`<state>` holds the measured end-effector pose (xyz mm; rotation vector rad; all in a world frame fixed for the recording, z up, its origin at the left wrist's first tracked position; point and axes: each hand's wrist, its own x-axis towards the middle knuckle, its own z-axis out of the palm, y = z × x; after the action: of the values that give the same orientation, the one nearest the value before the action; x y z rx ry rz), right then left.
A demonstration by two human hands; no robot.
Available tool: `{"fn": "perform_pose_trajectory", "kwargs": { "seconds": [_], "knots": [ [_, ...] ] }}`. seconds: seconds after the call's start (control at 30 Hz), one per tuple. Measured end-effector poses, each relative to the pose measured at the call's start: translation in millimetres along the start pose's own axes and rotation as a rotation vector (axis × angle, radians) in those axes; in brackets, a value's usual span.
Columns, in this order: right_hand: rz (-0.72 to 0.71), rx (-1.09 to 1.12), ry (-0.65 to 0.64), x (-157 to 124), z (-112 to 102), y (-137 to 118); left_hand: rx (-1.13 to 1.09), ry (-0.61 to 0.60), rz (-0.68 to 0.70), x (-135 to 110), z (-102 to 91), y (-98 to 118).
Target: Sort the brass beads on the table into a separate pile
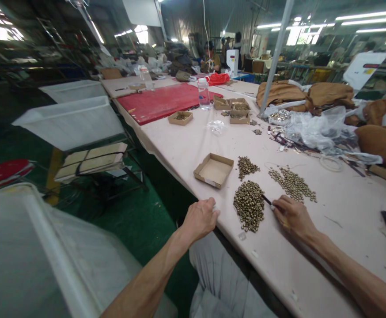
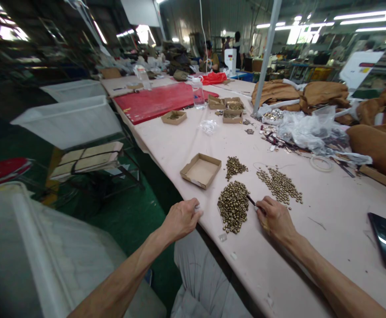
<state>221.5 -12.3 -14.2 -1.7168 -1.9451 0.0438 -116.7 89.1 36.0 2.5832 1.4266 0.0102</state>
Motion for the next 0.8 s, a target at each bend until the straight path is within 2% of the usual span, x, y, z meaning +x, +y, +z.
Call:
{"fn": "perform_pose_trajectory", "kwargs": {
  "seconds": [0.13, 0.6, 0.8],
  "knots": [
    [0.034, -0.042, 0.021, 4, 1, 4, 0.003, -0.002, 0.001, 1, -0.9, 0],
    [0.000, -0.096, 0.030, 18, 7, 5, -0.002, -0.002, 0.011, 2, 0.0, -2],
    [0.053, -0.100, 0.048, 23, 10, 13, -0.002, -0.005, 0.012, 0, -3.2, -1]
  ]
}}
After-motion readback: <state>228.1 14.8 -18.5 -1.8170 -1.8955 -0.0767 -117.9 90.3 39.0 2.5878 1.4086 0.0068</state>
